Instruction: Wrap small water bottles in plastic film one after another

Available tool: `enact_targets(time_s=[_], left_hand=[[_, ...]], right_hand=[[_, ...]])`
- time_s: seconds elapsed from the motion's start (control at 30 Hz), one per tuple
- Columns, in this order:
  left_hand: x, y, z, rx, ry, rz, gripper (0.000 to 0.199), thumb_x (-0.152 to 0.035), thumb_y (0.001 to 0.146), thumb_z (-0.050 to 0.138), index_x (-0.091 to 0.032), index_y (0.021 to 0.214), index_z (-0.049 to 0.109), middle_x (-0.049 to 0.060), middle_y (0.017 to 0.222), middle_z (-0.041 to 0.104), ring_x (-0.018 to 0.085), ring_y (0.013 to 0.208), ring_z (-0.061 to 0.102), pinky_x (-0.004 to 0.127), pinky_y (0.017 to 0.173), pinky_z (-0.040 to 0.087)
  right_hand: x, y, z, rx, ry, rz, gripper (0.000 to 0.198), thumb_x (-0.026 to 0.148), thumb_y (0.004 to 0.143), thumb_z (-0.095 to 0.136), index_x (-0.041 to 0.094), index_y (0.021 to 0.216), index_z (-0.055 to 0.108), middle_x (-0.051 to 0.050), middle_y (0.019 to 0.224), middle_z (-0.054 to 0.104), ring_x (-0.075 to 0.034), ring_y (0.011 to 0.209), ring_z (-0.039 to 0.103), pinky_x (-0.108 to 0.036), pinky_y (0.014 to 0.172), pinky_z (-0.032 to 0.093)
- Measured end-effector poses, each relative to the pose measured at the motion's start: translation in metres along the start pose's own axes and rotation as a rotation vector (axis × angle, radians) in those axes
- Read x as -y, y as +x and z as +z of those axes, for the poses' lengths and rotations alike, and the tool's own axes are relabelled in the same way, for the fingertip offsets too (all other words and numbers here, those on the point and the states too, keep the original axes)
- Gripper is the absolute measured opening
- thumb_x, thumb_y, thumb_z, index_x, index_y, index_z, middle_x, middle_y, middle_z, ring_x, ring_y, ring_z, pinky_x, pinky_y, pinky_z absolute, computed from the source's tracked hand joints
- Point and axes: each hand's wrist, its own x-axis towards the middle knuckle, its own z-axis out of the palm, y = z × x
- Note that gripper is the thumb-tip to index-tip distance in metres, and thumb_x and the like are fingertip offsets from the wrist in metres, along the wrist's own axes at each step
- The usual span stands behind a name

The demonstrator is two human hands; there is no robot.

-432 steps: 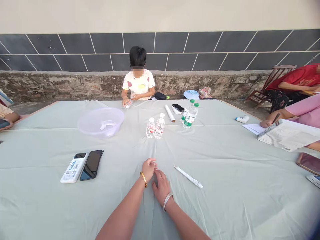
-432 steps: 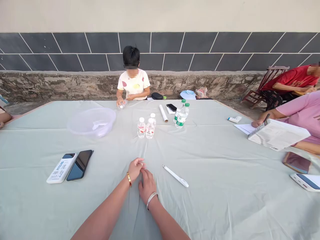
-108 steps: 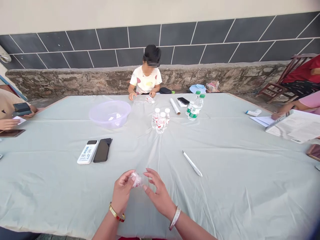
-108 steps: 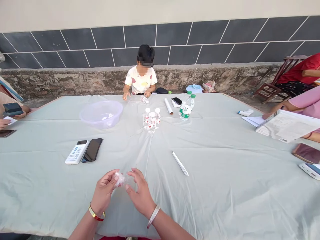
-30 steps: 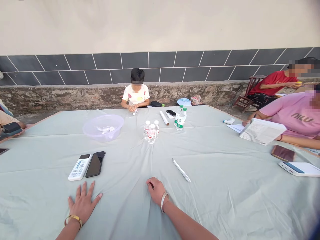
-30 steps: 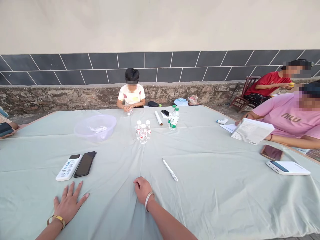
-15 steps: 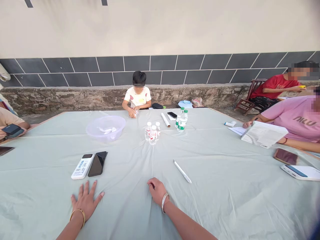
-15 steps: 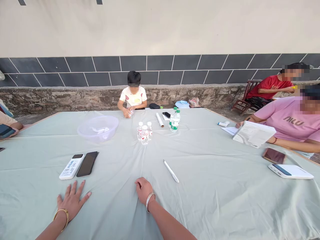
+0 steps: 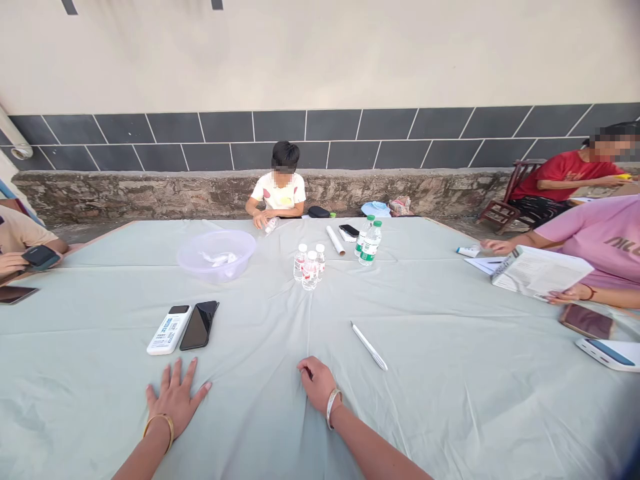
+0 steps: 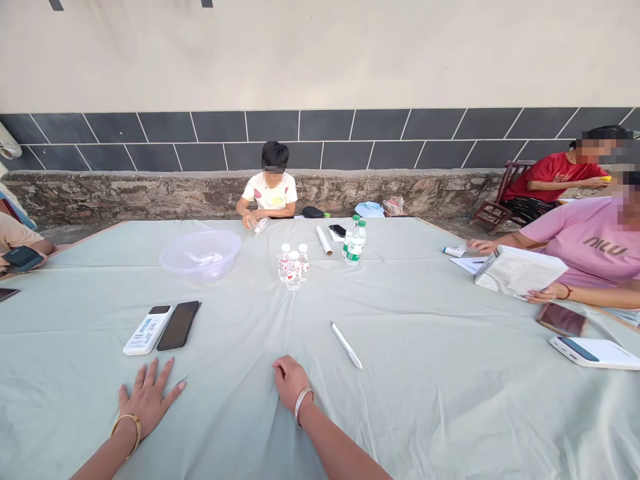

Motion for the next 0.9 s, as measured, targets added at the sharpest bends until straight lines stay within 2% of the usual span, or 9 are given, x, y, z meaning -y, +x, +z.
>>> enact_targets(time_s=[0.5, 0.9], left_hand=[[0.0001, -0.0007, -0.0013, -0.030, -0.045, 0.003, 0.069, -0.062, 0.085, 0.026, -0.028, 0.145, 0.020, 0.010, 0.155, 0.017, 0.034, 0.141, 0.009, 0.061, 0.106, 0.016], [-0.0007, -0.0021, -0.0031, -0.038, -0.061, 0.006, 0.068, -0.060, 0.086, 0.026, -0.026, 0.145, 0.022, 0.011, 0.155, 0.016, 0.035, 0.141, 0.008, 0.062, 0.106, 0.015]], right_hand=[[0.0079, -0.0008, -0.0045, 0.008, -0.006, 0.014, 0.024, 0.012, 0.077, 0.038, 0.020, 0.077, 0.060, -0.003, 0.083, 0.066, -0.016, 0.074, 0.060, -0.028, 0.069, 0.045], [0.0103, -0.0020, -0.0052, 0.001, -0.029, -0.015, 0.025, 0.010, 0.077, 0.038, 0.020, 0.076, 0.061, -0.003, 0.083, 0.066, -0.016, 0.074, 0.060, -0.026, 0.069, 0.045]])
